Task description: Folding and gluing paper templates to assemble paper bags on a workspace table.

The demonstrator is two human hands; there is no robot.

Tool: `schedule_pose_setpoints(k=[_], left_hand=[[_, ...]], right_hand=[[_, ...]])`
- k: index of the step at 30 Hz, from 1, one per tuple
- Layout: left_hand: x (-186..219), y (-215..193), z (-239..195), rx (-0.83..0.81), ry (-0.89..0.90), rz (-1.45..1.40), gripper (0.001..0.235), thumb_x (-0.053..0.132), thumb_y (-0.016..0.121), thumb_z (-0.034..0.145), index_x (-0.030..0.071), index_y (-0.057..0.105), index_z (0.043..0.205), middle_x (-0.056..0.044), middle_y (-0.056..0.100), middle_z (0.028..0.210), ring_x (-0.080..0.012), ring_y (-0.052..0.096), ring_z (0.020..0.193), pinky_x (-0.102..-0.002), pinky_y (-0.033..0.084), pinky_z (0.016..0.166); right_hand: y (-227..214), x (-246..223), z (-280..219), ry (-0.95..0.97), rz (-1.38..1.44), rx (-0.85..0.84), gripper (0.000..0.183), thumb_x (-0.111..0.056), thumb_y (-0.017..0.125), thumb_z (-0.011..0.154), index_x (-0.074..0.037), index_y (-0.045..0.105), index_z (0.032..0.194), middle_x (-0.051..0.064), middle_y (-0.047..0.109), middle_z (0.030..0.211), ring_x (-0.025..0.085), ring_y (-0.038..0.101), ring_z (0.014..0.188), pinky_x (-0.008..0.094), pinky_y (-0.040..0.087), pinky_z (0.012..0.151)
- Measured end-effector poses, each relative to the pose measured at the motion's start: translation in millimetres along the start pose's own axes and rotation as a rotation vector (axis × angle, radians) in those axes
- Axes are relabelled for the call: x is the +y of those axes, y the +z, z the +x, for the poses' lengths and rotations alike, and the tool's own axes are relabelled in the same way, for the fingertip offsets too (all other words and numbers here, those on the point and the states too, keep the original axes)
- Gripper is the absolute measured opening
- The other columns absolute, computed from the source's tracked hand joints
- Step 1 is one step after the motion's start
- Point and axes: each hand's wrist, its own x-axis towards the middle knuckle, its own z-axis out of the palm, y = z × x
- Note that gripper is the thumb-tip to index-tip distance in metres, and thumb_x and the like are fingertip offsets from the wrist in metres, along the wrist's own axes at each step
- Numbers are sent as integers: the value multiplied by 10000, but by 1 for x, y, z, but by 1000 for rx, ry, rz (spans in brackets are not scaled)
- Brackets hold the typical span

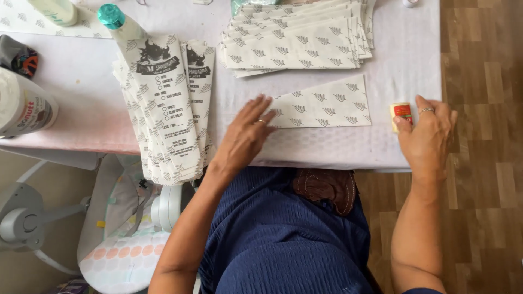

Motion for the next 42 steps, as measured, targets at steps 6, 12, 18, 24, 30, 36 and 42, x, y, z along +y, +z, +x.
schedule_pose_setpoints(k=[6, 12, 18, 24, 30, 36, 42], left_hand=[[-7, 29, 7, 72, 156, 182, 195, 79, 766, 910, -14, 673, 1054, -156, 686, 1174, -354, 658, 1150, -447, 595, 837], [-7, 22, 8, -35, 37, 161, 197, 173, 759, 921, 76, 728, 1089, -56, 722, 1123, -247, 686, 933, -390, 501, 453], [-8, 12, 19, -75, -183, 172, 93, 230, 690, 978, 168, 757, 957, 11, 746, 734, -272, 745, 663, -395, 586, 627], [-15, 8, 31, -111, -196, 130, 105, 162, 662, 978, 83, 721, 944, -67, 639, 512, -316, 681, 469, -404, 570, 597], [-18, 8, 31, -136, -229, 95, 109, 186, 662, 980, 89, 699, 945, -56, 600, 463, -292, 662, 426, -386, 562, 589], [-17, 5, 33, -161, -260, 51, 98, 171, 666, 972, 85, 710, 958, -105, 628, 494, -341, 676, 462, -435, 577, 646], [-18, 5, 36, -167, -279, 22, 101, 175, 669, 972, 89, 717, 950, -97, 628, 494, -322, 672, 451, -428, 581, 655]], right_hand=[[3, 19, 0, 324, 428, -133, 312, -167, 876, 851, -88, 783, 1138, 108, 588, 1041, 140, 570, 762, 272, 493, 788], [-9, -11, -9, 272, 1274, 146, 308, -72, 781, 1014, -34, 522, 1176, 136, 627, 1044, 268, 684, 997, 501, 694, 872], [26, -85, -16, 97, 1176, 139, 343, 108, 819, 869, 87, 602, 1133, 257, 723, 1004, 275, 734, 959, 395, 595, 841], [43, -126, -9, 10, 1062, 125, 236, 42, 850, 875, 39, 670, 1028, 197, 766, 893, 244, 767, 871, 350, 594, 776], [37, -70, -12, 139, 1056, 176, 277, -4, 844, 945, 1, 630, 1120, 154, 716, 938, 182, 687, 910, 375, 578, 858], [29, 17, -17, 266, 1079, 387, 319, 100, 853, 1008, 23, 596, 1179, 145, 661, 961, 220, 715, 879, 382, 654, 822], [54, 27, -15, 275, 1112, 359, 329, 105, 857, 985, 36, 587, 1162, 144, 631, 955, 238, 709, 881, 422, 658, 786]])
